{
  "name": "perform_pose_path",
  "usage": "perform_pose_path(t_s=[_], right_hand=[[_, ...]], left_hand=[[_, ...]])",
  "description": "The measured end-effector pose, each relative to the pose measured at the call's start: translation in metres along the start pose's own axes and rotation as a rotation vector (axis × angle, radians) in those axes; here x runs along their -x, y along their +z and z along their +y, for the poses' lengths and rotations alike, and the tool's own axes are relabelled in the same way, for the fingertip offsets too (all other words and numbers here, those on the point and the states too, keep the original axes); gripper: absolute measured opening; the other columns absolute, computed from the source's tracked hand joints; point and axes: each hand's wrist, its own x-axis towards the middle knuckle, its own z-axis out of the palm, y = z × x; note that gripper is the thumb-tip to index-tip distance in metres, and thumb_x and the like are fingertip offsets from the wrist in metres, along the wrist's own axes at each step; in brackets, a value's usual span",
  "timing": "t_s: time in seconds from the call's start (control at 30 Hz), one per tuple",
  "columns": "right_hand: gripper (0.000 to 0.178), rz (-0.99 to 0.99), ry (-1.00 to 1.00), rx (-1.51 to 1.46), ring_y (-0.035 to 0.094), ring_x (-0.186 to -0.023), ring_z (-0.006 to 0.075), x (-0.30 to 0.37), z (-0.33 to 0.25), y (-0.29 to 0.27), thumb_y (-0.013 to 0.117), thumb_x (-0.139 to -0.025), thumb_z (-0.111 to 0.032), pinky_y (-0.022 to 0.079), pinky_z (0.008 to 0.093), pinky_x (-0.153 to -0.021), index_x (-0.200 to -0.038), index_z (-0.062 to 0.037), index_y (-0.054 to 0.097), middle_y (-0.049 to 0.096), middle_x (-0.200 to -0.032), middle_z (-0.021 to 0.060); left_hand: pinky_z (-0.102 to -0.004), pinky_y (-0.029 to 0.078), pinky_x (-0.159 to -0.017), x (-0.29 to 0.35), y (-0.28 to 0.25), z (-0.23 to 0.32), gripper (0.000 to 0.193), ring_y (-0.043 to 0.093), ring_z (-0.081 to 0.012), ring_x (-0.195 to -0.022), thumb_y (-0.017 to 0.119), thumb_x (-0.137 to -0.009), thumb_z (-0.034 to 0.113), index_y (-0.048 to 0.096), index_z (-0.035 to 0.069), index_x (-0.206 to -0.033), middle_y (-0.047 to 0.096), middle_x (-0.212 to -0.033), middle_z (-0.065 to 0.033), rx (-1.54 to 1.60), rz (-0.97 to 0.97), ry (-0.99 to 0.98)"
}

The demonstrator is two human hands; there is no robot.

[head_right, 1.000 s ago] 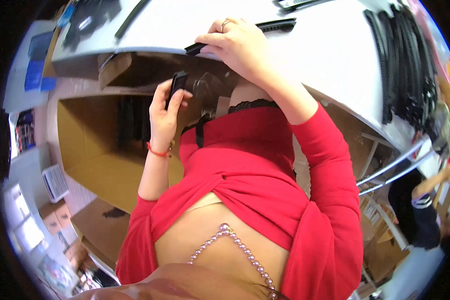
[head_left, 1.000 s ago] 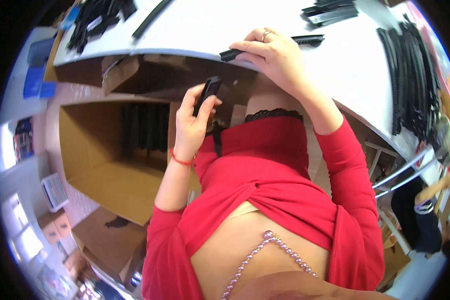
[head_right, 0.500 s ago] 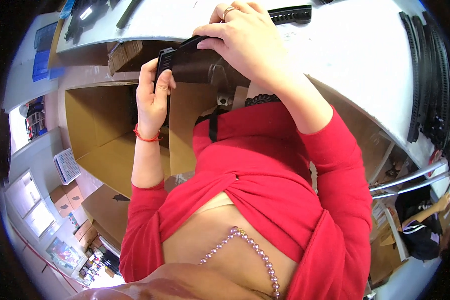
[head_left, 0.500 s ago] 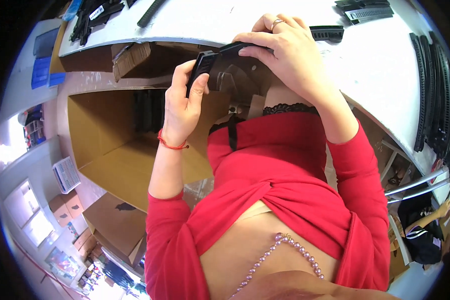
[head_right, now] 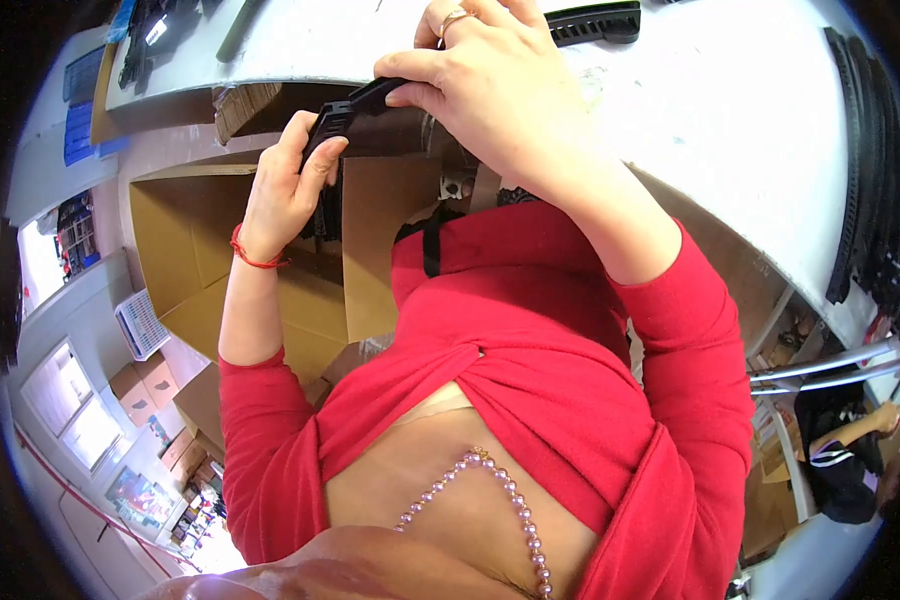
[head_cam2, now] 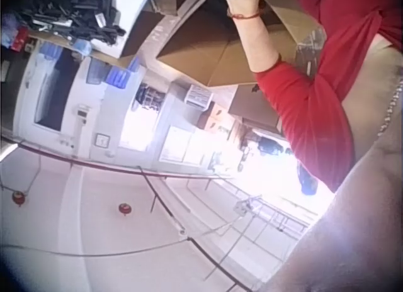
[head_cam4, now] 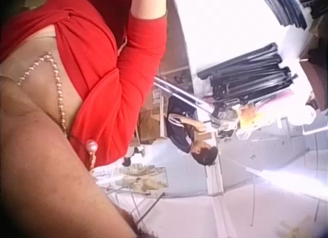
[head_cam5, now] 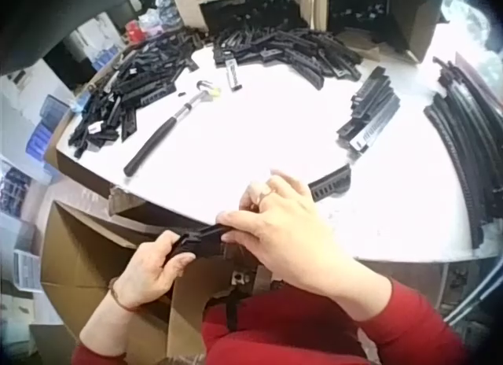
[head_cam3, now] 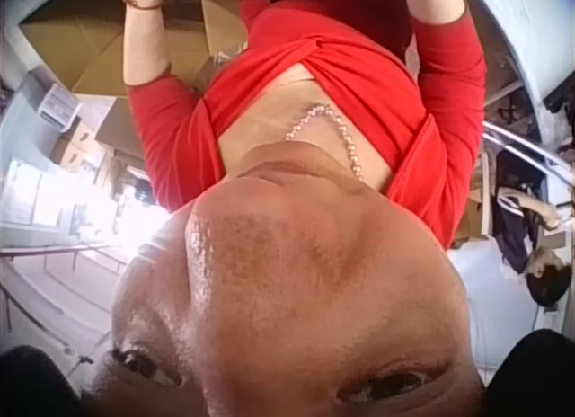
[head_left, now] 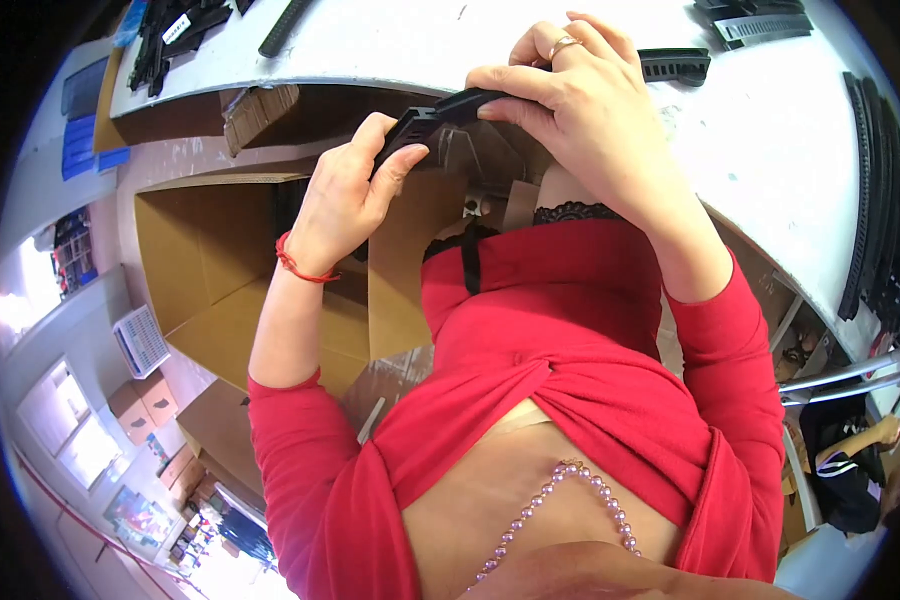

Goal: The person assembles black plastic components by hand, inspecting and organizing them at a factory workstation.

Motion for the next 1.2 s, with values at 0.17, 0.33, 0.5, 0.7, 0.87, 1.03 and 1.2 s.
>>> perform_pose_path(t_s=[0.17, 0.33, 0.5, 0.7, 0.87, 1.03, 1.2], right_hand=[[0.023, 0.068, -0.007, 0.036, 0.056, -0.097, 0.0215, 0.003, 0.002, 0.005, 0.072, -0.078, -0.029, 0.036, 0.0368, -0.097, -0.099, -0.0204, 0.074, 0.057, -0.089, -0.0005], [0.021, 0.072, -0.004, 0.055, 0.056, -0.098, 0.0226, 0.001, 0.001, 0.006, 0.07, -0.081, -0.029, 0.036, 0.0374, -0.099, -0.1, -0.0208, 0.071, 0.057, -0.092, 0.0002], [0.02, 0.041, 0.014, 0.033, 0.056, -0.099, 0.0228, -0.001, -0.001, 0.004, 0.07, -0.082, -0.027, 0.035, 0.0376, -0.098, -0.099, -0.0174, 0.066, 0.057, -0.092, 0.0016], [0.023, 0.046, 0.028, 0.007, 0.055, -0.095, 0.0228, -0.002, -0.001, 0.003, 0.071, -0.081, -0.025, 0.036, 0.0376, -0.095, -0.097, -0.012, 0.06, 0.056, -0.091, 0.0032], [0.024, 0.028, 0.045, 0.032, 0.054, -0.094, 0.023, -0.003, 0.0, 0.003, 0.071, -0.08, -0.024, 0.036, 0.0374, -0.092, -0.095, -0.0116, 0.059, 0.055, -0.092, 0.0043], [0.023, -0.01, 0.067, -0.042, 0.054, -0.094, 0.023, -0.002, 0.006, 0.007, 0.072, -0.079, -0.023, 0.036, 0.0367, -0.088, -0.094, -0.0117, 0.058, 0.054, -0.092, 0.0042], [0.025, 0.007, -0.008, 0.021, 0.054, -0.09, 0.0216, -0.007, 0.008, 0.006, 0.069, -0.08, -0.024, 0.038, 0.0357, -0.086, -0.094, -0.0093, 0.055, 0.055, -0.09, 0.0048]], left_hand=[[-0.0349, 0.046, -0.056, -0.006, -0.011, 0.001, 0.019, 0.061, -0.0318, -0.063, 0.063, -0.094, 0.017, 0.056, 0.001, -0.104, 0.061, -0.072, -0.0148, 0.041, -0.098, 0.048], [-0.0376, 0.045, -0.054, -0.016, -0.014, 0.001, 0.021, 0.06, -0.0344, -0.06, 0.065, -0.093, 0.019, 0.057, 0.001, -0.101, 0.06, -0.07, -0.0165, -0.069, -0.109, 0.152], [-0.0405, 0.043, -0.049, -0.028, -0.021, 0.005, 0.027, 0.059, -0.037, -0.057, 0.066, -0.092, 0.026, 0.055, 0.001, -0.092, 0.056, -0.063, -0.0187, -0.18, -0.164, 0.134], [-0.0391, 0.043, -0.054, -0.04, -0.031, 0.003, 0.027, 0.058, -0.0381, -0.063, 0.066, -0.092, 0.018, 0.053, -0.004, -0.1, 0.059, -0.072, -0.0216, -0.323, -0.348, 0.107], [-0.0393, 0.044, -0.054, -0.027, -0.015, -0.007, 0.026, 0.059, -0.0381, -0.063, 0.064, -0.094, 0.018, 0.049, -0.003, -0.1, 0.059, -0.07, -0.0197, -0.131, -0.311, 0.084], [-0.0413, 0.043, -0.051, -0.035, -0.021, 0.002, 0.027, 0.057, -0.0382, -0.058, 0.065, -0.093, 0.018, 0.048, -0.002, -0.095, 0.057, -0.066, -0.0188, -0.237, -0.331, 0.09], [-0.0412, 0.043, -0.05, -0.044, -0.019, -0.005, 0.026, 0.058, -0.0392, -0.06, 0.066, -0.092, 0.018, 0.048, -0.001, -0.092, 0.055, -0.062, -0.0199, -0.243, -0.438, 0.129]])
